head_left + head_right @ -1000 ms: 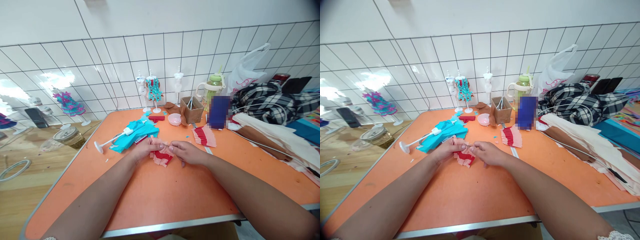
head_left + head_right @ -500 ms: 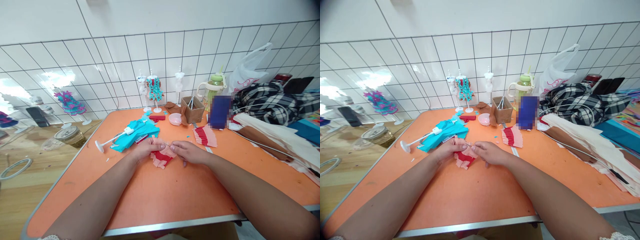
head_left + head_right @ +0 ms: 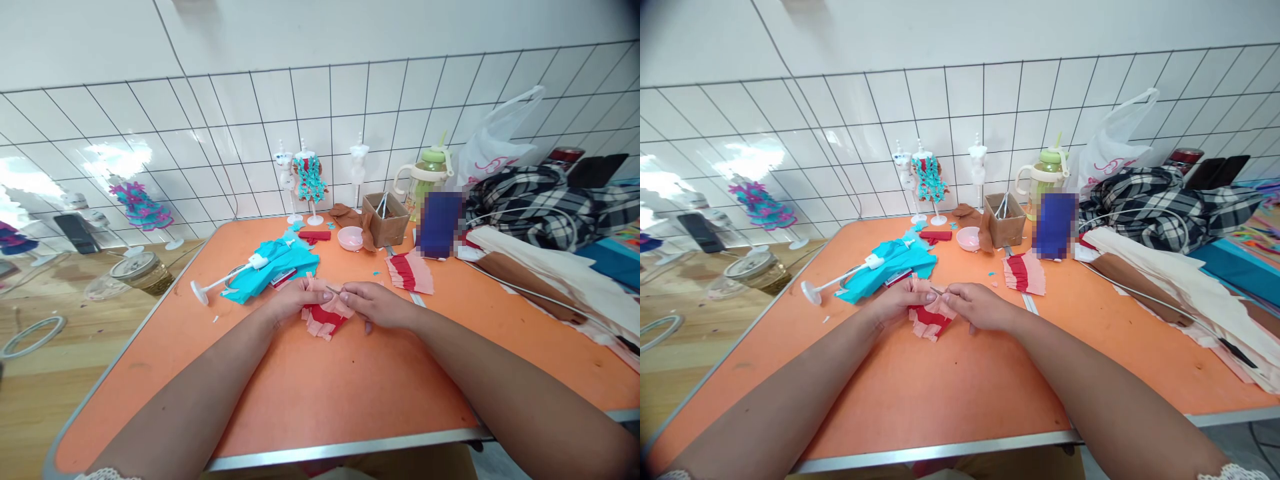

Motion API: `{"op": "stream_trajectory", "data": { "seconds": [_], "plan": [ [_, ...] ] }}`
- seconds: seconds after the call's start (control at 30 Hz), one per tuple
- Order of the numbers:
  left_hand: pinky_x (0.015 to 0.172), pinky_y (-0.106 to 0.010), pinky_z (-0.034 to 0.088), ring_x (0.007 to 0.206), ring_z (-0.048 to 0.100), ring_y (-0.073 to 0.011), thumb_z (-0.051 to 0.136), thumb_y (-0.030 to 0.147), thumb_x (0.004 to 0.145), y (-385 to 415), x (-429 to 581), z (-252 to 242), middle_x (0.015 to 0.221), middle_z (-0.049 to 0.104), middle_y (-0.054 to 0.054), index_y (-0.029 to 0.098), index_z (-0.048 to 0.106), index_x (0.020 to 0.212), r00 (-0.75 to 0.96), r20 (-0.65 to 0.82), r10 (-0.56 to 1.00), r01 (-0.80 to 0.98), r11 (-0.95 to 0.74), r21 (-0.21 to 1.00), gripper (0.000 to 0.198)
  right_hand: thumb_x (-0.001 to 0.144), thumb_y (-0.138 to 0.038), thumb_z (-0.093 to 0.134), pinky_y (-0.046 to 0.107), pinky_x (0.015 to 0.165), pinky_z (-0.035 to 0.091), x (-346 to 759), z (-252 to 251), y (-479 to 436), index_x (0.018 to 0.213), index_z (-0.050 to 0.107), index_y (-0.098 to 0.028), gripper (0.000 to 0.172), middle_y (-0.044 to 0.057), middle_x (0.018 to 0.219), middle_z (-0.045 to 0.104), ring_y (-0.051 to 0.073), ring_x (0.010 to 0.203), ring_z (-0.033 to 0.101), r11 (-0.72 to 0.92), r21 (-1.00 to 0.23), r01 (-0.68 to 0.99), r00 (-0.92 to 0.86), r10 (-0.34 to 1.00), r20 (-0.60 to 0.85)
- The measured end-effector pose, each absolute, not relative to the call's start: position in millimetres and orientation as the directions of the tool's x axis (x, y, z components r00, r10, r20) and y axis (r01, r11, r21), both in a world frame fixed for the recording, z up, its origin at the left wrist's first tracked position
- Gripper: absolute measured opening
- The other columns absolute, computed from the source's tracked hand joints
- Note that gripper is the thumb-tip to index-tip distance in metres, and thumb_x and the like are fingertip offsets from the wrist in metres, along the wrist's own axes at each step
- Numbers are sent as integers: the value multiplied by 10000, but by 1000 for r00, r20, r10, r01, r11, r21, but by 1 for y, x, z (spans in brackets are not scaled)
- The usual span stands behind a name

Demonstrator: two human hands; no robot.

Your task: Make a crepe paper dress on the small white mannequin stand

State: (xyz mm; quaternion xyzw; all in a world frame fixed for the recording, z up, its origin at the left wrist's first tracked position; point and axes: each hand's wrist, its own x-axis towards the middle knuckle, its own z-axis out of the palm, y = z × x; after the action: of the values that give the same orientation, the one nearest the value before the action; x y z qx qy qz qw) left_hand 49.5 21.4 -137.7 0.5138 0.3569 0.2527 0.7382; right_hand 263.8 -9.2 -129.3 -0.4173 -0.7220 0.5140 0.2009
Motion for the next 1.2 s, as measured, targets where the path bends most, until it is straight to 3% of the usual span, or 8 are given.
{"op": "stream_trajectory", "data": {
  "seconds": [0.2,0.43,0.6,0.77,1.0,1.2],
  "plan": [
    [590,-244,478,643,661,-174,826,343,628,21,49,-140,718,718,-80,100,708,746,620,-280,733,3,354,935,295,905,-553,419,195,405,521,262,-131,-10,939,572,-205,381,-28,696,405,115,614,512,130,-921,368,-584,803,-120],
    [706,-311,514,778,690,-229,779,235,649,18,49,-133,849,736,-99,114,691,931,597,-268,756,-134,424,896,319,906,-549,428,176,404,480,268,-120,-10,763,471,-199,380,-59,577,377,95,514,491,82,-921,381,-572,804,-165],
    [700,-316,516,778,670,-220,664,112,549,22,44,-123,845,709,-60,137,657,840,540,-223,812,-299,432,851,292,913,-536,418,168,402,461,267,-119,-10,736,425,-202,379,-69,549,398,84,462,508,70,-913,401,-566,803,-187],
    [692,-285,508,723,663,-187,724,148,638,28,39,-127,761,706,-62,111,671,786,536,-277,798,-166,420,892,162,910,-545,423,182,404,479,265,-123,-10,783,473,-196,375,-77,533,394,82,441,491,68,-922,381,-581,794,-181],
    [740,-287,518,782,697,-205,778,255,716,31,37,-137,802,739,-91,112,709,846,690,-261,675,-61,413,909,205,909,-587,403,193,416,494,266,-130,-9,774,446,-203,409,-85,498,423,78,413,470,68,-943,326,-617,771,-158],
    [774,-303,521,800,705,-214,793,273,704,32,38,-140,839,750,-102,115,717,872,660,-244,711,-77,387,919,243,910,-600,395,207,405,489,262,-135,-10,790,453,-207,415,-84,502,427,79,396,443,75,-949,306,-586,800,-126]
  ]
}}
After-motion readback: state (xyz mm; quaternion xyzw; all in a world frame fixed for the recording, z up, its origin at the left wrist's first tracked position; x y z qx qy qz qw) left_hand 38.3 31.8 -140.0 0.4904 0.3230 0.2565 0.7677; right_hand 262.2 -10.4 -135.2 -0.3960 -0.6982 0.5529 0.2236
